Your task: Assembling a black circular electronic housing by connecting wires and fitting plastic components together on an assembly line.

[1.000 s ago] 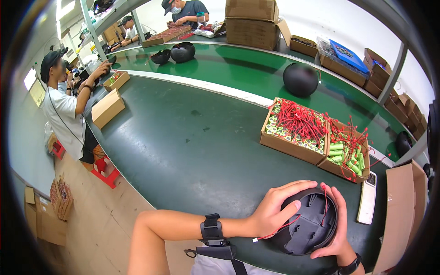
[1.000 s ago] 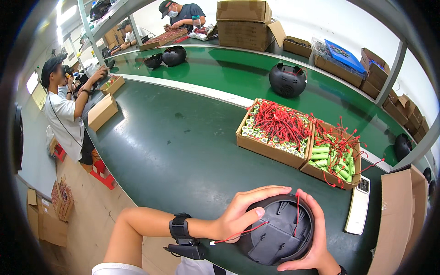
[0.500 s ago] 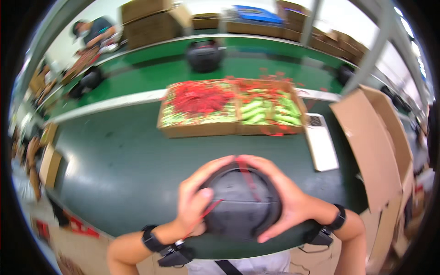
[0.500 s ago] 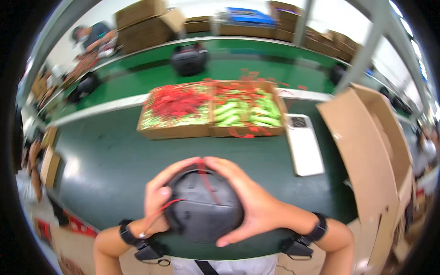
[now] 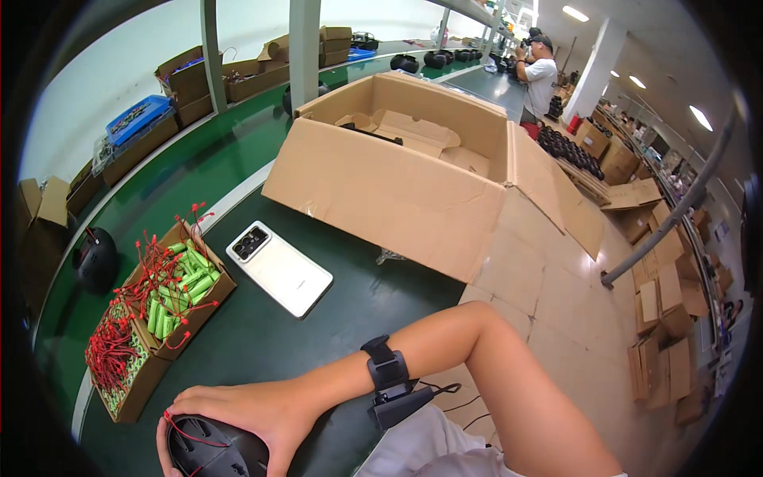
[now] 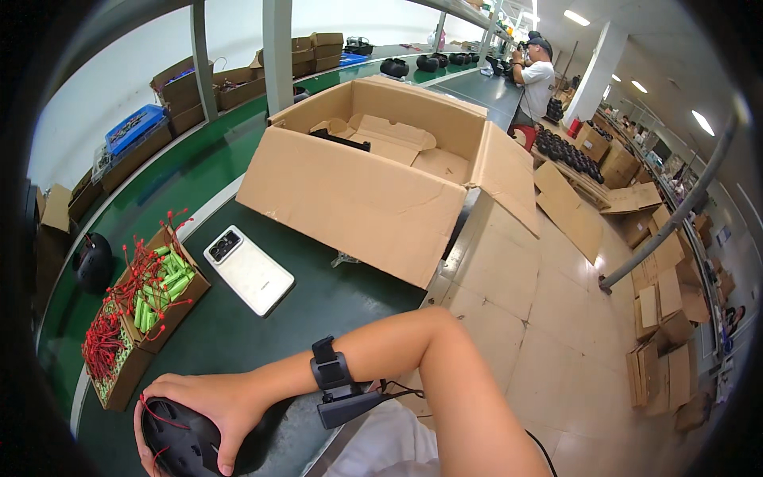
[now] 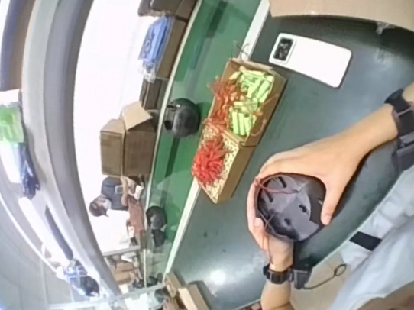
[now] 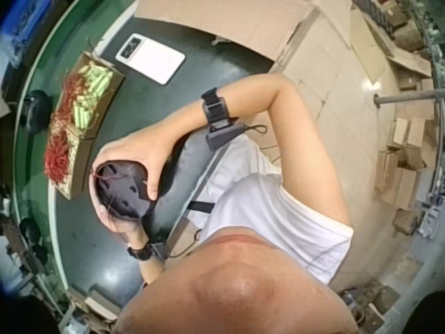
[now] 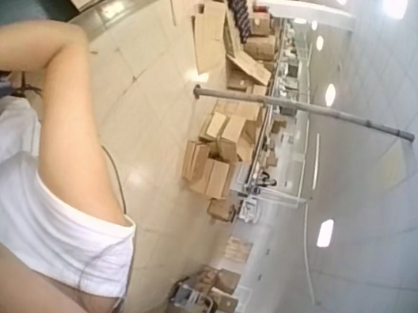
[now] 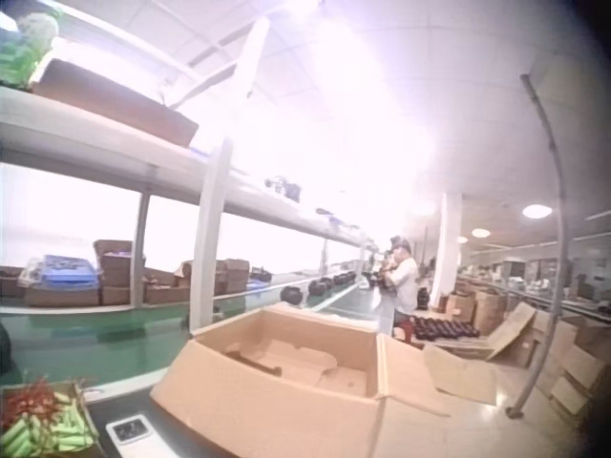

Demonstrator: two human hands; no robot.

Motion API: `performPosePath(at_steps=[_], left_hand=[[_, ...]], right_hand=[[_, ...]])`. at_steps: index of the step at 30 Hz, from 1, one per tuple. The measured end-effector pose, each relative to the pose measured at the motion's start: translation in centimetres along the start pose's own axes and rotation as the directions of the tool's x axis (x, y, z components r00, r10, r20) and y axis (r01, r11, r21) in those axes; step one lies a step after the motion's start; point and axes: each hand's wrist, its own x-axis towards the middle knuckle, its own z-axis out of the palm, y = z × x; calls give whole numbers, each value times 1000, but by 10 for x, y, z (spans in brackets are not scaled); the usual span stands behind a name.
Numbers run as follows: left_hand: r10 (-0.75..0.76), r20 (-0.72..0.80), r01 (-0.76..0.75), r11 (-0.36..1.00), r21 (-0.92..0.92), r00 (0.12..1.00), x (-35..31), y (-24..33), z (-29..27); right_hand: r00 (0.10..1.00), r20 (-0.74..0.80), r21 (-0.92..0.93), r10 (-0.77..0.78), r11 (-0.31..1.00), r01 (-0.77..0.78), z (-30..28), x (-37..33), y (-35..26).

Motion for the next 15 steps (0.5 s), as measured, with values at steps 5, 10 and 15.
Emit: performPosePath(at_steps=[5,10,15], left_hand=[[18,-34,-17,999,32,999,-2,1,-4],[28,-40,-26,998,58,999,0,2,-3],[102,-15,-99,989,107,995,1,0,-2]], right_hand=[[999,-18,-13,-44,999,44,6,3,6],[997,-48,-2,-63,998,63,7,6,10],[997,-49,18,-62,998,63,6,7,8]])
